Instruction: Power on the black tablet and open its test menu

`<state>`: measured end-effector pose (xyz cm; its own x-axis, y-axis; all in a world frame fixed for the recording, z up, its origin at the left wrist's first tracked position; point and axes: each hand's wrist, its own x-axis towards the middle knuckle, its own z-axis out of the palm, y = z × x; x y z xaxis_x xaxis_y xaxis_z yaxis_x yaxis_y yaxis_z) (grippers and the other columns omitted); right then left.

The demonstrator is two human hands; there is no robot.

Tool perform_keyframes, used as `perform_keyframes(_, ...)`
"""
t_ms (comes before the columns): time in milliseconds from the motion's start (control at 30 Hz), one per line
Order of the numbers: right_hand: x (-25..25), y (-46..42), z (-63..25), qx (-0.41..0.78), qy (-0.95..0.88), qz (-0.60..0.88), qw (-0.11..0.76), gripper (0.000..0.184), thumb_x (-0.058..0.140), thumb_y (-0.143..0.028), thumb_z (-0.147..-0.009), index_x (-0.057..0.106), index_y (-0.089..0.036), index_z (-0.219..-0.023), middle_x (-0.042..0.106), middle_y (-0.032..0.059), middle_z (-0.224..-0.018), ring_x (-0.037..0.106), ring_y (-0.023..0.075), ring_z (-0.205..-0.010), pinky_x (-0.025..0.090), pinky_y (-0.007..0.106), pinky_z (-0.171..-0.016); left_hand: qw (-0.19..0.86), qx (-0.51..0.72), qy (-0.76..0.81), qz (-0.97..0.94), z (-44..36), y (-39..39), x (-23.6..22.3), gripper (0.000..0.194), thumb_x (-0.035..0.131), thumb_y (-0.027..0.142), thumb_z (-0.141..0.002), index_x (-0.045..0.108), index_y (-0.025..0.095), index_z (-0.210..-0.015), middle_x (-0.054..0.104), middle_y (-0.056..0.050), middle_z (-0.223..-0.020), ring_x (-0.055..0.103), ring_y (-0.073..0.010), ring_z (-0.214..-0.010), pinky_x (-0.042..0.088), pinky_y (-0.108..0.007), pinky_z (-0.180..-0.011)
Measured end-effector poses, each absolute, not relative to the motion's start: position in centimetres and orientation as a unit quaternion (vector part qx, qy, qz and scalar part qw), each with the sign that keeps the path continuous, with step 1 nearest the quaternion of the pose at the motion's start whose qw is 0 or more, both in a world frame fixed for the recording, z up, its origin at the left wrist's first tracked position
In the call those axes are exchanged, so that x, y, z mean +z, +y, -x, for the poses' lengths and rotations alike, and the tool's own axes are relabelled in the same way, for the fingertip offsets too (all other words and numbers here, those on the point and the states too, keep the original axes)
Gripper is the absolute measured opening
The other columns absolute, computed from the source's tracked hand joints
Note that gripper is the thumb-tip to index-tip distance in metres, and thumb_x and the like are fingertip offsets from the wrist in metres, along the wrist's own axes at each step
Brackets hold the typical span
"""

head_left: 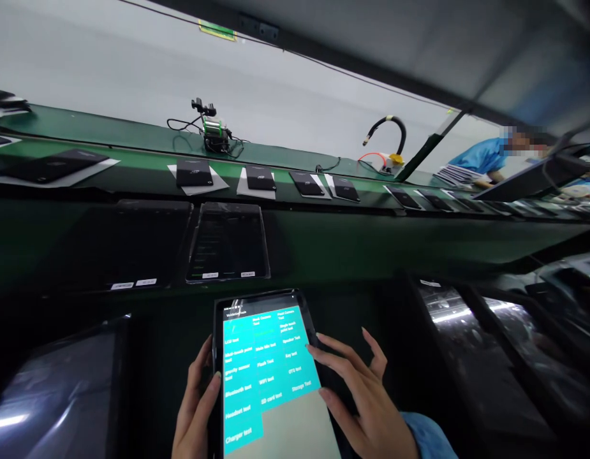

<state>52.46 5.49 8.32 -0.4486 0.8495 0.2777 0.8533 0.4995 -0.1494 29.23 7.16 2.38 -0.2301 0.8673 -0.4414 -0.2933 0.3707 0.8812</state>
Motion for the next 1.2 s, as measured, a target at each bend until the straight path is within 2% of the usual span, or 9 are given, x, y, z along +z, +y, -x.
perform_keyframes(100, 8.0, 5.6, -52.4, 0.002, -0.846, 0.507, 0.167, 0.033, 0.040, -0.025, -0.099, 0.038, -0.014, -0.131, 0.059, 0.0087, -0.126, 0.045, 0.0162, -0.127, -0.008, 0.042, -0.114, 0.569, 0.513, 0.601, -0.226, -29.7, 7.2, 3.2, 0.049, 0.061, 0.054, -0.080, 0.051, 0.037, -0.125, 0.043, 0.008, -0.144, 0.028, -0.0176, -0.138, 0.009, -0.036, -0.119)
perform_keyframes(300, 7.7, 5.7, -52.2, 0.014, -0.843, 0.508, 0.176, 0.030, 0.038, -0.025, -0.100, 0.039, -0.015, -0.128, 0.060, 0.0087, -0.124, 0.044, 0.0155, -0.127, -0.007, 0.043, -0.114, 0.573, 0.506, 0.600, -0.236, -29.1, 7.1, 2.2, 0.057, 0.066, 0.061, -0.072, 0.054, 0.039, -0.123, 0.047, 0.007, -0.142, 0.031, -0.0216, -0.138, 0.009, -0.042, -0.119)
perform_keyframes(567, 7.6, 5.7, -52.3, 0.020, -0.843, 0.509, 0.175, 0.031, 0.039, -0.026, -0.100, 0.038, -0.016, -0.130, 0.060, 0.0072, -0.124, 0.044, 0.0153, -0.127, -0.007, 0.042, -0.114, 0.568, 0.517, 0.589, -0.252, -29.0, 7.3, 2.0, 0.051, 0.064, 0.057, -0.076, 0.054, 0.039, -0.122, 0.047, 0.007, -0.142, 0.030, -0.0206, -0.138, 0.009, -0.043, -0.120)
perform_keyframes(733, 7.6, 5.7, -52.3, 0.018, -0.842, 0.506, 0.184, 0.031, 0.039, -0.025, -0.100, 0.038, -0.017, -0.130, 0.060, 0.0066, -0.125, 0.045, 0.0155, -0.127, -0.007, 0.041, -0.114, 0.570, 0.515, 0.592, -0.244, -28.9, 7.2, 1.8, 0.054, 0.066, 0.059, -0.073, 0.055, 0.038, -0.122, 0.048, 0.007, -0.141, 0.030, -0.0227, -0.138, 0.011, -0.044, -0.120)
perform_keyframes(867, 7.6, 5.6, -52.4, 0.017, -0.844, 0.509, 0.171, 0.033, 0.040, -0.025, -0.100, 0.037, -0.018, -0.132, 0.059, 0.0063, -0.126, 0.045, 0.0155, -0.127, -0.007, 0.041, -0.114, 0.573, 0.525, 0.587, -0.227, -29.3, 7.2, 2.6, 0.051, 0.066, 0.056, -0.075, 0.056, 0.036, -0.120, 0.047, 0.008, -0.141, 0.028, -0.0225, -0.139, 0.010, -0.040, -0.119)
perform_keyframes(1000, 7.6, 5.5, -52.4, 0.008, -0.844, 0.511, 0.165, 0.035, 0.041, -0.026, -0.099, 0.035, -0.017, -0.133, 0.059, 0.0061, -0.126, 0.047, 0.0164, -0.126, -0.006, 0.041, -0.114, 0.580, 0.527, 0.581, -0.221, -29.8, 7.1, 3.5, 0.043, 0.060, 0.049, -0.082, 0.052, 0.035, -0.123, 0.045, 0.009, -0.142, 0.026, -0.0182, -0.139, 0.011, -0.034, -0.118)
perform_keyframes(1200, 7.8, 5.7, -52.3, -0.001, -0.847, 0.506, 0.163, 0.033, 0.041, -0.025, -0.099, 0.038, -0.015, -0.130, 0.061, 0.0073, -0.124, 0.047, 0.0162, -0.126, -0.008, 0.040, -0.114, 0.579, 0.526, 0.583, -0.219, -29.8, 7.1, 3.6, 0.047, 0.059, 0.047, -0.083, 0.050, 0.032, -0.126, 0.042, 0.006, -0.143, 0.026, -0.0194, -0.138, 0.010, -0.035, -0.118)
